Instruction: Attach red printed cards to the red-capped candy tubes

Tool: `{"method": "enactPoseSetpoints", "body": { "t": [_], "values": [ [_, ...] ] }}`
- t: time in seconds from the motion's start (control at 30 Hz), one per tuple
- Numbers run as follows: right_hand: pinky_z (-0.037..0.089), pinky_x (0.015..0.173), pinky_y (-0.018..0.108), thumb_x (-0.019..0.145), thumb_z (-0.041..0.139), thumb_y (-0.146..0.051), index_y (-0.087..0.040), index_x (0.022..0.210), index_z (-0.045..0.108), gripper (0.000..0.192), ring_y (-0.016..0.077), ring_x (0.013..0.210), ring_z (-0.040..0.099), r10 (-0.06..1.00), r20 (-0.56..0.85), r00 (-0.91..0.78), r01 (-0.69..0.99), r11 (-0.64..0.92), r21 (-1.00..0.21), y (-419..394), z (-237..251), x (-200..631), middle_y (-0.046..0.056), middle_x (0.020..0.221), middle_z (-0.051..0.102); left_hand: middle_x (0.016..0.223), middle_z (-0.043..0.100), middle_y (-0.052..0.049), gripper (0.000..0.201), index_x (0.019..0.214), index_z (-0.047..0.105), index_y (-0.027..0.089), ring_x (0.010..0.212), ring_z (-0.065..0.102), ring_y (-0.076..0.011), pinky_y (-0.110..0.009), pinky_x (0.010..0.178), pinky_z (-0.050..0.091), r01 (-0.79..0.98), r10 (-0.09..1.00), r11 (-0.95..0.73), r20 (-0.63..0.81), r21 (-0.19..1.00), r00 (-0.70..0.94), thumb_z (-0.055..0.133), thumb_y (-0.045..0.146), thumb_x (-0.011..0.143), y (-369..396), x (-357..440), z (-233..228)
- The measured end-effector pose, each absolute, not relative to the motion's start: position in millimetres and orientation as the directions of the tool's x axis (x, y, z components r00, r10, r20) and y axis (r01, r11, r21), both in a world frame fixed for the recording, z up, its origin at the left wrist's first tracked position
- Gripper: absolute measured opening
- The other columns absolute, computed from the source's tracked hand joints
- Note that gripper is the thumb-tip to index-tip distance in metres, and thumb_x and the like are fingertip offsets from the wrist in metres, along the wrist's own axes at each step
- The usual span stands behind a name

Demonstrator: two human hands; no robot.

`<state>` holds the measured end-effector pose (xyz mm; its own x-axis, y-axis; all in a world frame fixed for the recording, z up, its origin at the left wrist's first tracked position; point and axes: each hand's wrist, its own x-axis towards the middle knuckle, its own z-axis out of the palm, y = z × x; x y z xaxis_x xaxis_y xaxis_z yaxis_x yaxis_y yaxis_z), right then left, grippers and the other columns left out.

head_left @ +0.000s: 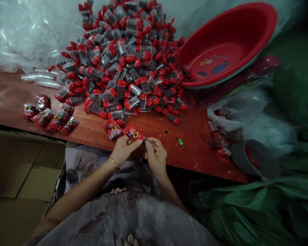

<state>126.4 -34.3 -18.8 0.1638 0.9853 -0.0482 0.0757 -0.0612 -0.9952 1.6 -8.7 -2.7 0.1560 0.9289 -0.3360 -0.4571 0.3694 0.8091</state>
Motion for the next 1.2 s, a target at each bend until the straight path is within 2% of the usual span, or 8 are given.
{"method": "enactPoseSetpoints", "body": {
  "t": [0.13,0.3,0.47,0.63,0.8,0.97,1.1,1.2],
  "values": [
    [0.037,0.039,0.021,0.083,0.051,-0.048,-0.022,0.092,0.053,0.027,0.0077,0.04,0.043,0.971,-0.031,0.238,0.083,-0.052,-0.995,-35.0,-25.2,114.0,-0.005,0.058,0.052,0.068,0.067,0.0,0.039,0.075,0.066,0.013,0.061,0.058,-0.009,-0.021,0.064,0.047,-0.522,0.927,0.356,-0.363,0.775,0.093,0.084,0.036,0.048,-10.2,9.9,-6.3],
    [0.039,0.041,0.021,0.083,0.051,-0.049,-0.023,0.092,0.049,0.028,0.0075,0.043,0.046,0.987,-0.024,0.159,0.041,-0.03,-0.999,-32.8,-29.4,111.8,-0.004,0.066,0.054,0.051,0.057,0.002,0.04,0.064,0.063,0.013,0.043,0.048,-0.007,-0.02,0.043,0.038,-0.532,0.907,0.407,-0.395,0.742,0.145,0.076,0.05,0.056,-10.6,12.3,-7.9],
    [0.045,0.047,0.023,0.085,0.045,-0.053,-0.023,0.097,0.045,0.032,0.0092,0.044,0.052,0.994,-0.099,-0.047,-0.074,-0.103,-0.992,-29.4,-26.2,119.3,-0.007,0.057,0.053,0.062,0.064,0.001,0.032,0.068,0.065,0.013,0.051,0.051,-0.0063,-0.019,0.05,0.041,-0.539,0.94,0.298,-0.34,0.788,0.023,0.079,0.039,0.056,-6.5,8.4,-7.4],
    [0.041,0.039,0.021,0.081,0.053,-0.052,-0.022,0.087,0.045,0.031,0.0078,0.036,0.046,0.996,-0.079,0.051,-0.06,-0.076,-0.995,-29.7,-23.3,114.2,-0.011,0.045,0.045,0.066,0.065,-0.001,0.031,0.074,0.068,0.013,0.054,0.052,-0.0079,-0.021,0.053,0.044,-0.517,0.949,0.301,-0.305,0.801,0.08,0.077,0.039,0.059,-6.3,8.5,-6.5],
    [0.038,0.034,0.019,0.077,0.058,-0.052,-0.023,0.084,0.045,0.033,0.0066,0.033,0.045,0.995,-0.051,0.09,-0.079,-0.044,-0.996,-30.8,-20.0,104.5,-0.01,0.048,0.051,0.061,0.061,0.001,0.032,0.069,0.066,0.014,0.055,0.053,-0.0076,-0.02,0.055,0.043,-0.534,0.955,0.283,-0.288,0.797,0.076,0.074,0.044,0.064,-7.0,2.6,-3.3],
    [0.033,0.031,0.017,0.071,0.062,-0.055,-0.023,0.077,0.044,0.037,0.007,0.031,0.044,0.994,-0.093,0.052,-0.118,-0.086,-0.989,-22.3,-21.9,100.2,-0.01,0.045,0.05,0.047,0.052,0.004,0.04,0.06,0.057,0.015,0.038,0.044,-0.0064,-0.02,0.039,0.036,-0.52,0.939,0.335,-0.321,0.786,0.12,0.071,0.053,0.063,-12.2,4.9,-6.6],
    [0.032,0.033,0.019,0.07,0.062,-0.058,-0.023,0.06,0.04,0.043,0.007,0.031,0.039,0.998,-0.066,-0.004,-0.006,-0.066,-0.998,-6.1,-27.5,92.1,-0.01,0.039,0.043,0.045,0.05,0.003,0.045,0.054,0.052,0.016,0.04,0.047,-0.0077,-0.022,0.043,0.041,-0.559,0.911,0.407,-0.367,0.722,0.19,0.072,0.055,0.06,-11.0,4.1,-7.6],
    [0.041,0.046,0.022,0.077,0.054,-0.057,-0.021,0.058,0.047,0.042,0.0101,0.044,0.048,0.995,0.088,-0.043,0.258,0.096,-0.961,15.2,-24.7,105.6,-0.004,0.047,0.05,0.06,0.063,-0.001,0.036,0.067,0.061,0.015,0.058,0.06,-0.0116,-0.022,0.057,0.048,-0.584,0.897,0.418,-0.418,0.696,0.144,0.075,0.048,0.061,0.7,-22.1,2.7]
  ]
}}
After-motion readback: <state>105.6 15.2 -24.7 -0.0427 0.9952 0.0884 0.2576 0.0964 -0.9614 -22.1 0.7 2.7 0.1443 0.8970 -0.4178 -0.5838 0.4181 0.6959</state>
